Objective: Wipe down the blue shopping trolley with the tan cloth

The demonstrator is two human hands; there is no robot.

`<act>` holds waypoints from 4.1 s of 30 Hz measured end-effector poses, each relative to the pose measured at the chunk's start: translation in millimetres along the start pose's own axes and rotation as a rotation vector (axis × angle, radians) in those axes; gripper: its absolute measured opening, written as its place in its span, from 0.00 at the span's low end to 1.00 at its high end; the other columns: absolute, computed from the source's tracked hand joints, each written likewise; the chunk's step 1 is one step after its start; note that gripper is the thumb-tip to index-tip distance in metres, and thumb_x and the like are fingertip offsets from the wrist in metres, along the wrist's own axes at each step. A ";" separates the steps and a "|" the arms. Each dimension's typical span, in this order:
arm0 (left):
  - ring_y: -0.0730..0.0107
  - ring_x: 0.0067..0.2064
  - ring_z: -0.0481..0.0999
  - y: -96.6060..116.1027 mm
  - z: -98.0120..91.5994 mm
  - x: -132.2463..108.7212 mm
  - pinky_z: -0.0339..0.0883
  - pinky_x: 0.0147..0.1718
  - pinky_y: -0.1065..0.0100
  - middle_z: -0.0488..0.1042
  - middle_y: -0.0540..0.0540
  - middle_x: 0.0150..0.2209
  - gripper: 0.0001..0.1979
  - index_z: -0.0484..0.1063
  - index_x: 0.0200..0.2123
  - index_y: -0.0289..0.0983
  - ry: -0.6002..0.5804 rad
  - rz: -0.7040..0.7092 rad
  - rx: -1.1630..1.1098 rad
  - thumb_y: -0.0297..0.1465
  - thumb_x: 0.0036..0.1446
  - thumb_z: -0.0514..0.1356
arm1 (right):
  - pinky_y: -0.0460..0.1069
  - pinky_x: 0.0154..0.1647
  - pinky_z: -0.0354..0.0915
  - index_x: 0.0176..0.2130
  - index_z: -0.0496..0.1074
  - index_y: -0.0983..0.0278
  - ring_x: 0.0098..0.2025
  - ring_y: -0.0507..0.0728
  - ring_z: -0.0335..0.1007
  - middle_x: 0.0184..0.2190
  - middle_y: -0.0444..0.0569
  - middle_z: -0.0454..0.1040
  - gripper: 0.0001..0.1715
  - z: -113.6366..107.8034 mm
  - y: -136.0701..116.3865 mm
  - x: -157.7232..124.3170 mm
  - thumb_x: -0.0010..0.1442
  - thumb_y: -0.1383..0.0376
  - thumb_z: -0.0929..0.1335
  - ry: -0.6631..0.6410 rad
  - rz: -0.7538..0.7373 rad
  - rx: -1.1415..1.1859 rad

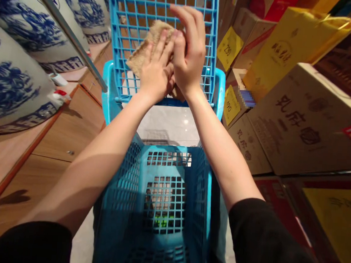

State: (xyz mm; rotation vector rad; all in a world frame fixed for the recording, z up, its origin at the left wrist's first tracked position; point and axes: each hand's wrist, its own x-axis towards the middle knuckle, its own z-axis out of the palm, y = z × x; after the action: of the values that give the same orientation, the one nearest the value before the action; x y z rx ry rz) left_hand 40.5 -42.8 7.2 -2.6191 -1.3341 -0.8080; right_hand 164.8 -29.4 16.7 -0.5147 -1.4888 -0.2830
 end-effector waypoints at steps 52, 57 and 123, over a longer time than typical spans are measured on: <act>0.45 0.53 0.86 9.6 -33.0 -166.0 0.73 0.46 0.59 0.85 0.29 0.46 0.18 0.84 0.46 0.29 -0.645 -0.089 0.347 0.20 0.66 0.53 | 0.65 0.81 0.38 0.78 0.52 0.69 0.82 0.68 0.35 0.79 0.65 0.41 0.41 -0.7 -181.7 -324.3 0.74 0.54 0.61 -1.487 0.739 -0.427; 0.47 0.54 0.85 12.8 -35.5 -171.1 0.72 0.51 0.58 0.85 0.29 0.46 0.17 0.83 0.47 0.29 -0.648 -0.023 0.358 0.21 0.67 0.54 | 0.57 0.82 0.41 0.76 0.55 0.70 0.81 0.60 0.44 0.79 0.57 0.49 0.38 -0.7 -175.6 -323.7 0.72 0.64 0.59 -1.500 0.645 -0.282; 0.52 0.53 0.82 3.8 -23.9 -214.7 0.64 0.66 0.50 0.86 0.38 0.48 0.18 0.83 0.51 0.35 -0.076 -0.279 -0.063 0.25 0.68 0.53 | 0.60 0.81 0.42 0.68 0.67 0.76 0.77 0.62 0.55 0.73 0.65 0.63 0.33 25.0 -172.2 -326.2 0.67 0.74 0.59 -1.094 1.017 -0.038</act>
State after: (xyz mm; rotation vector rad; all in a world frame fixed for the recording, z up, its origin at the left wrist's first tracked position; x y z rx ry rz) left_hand -68.9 -208.4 -78.1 -2.5683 -1.7502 -0.8024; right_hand 34.5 -208.3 -279.4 -1.5191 -1.9970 0.9119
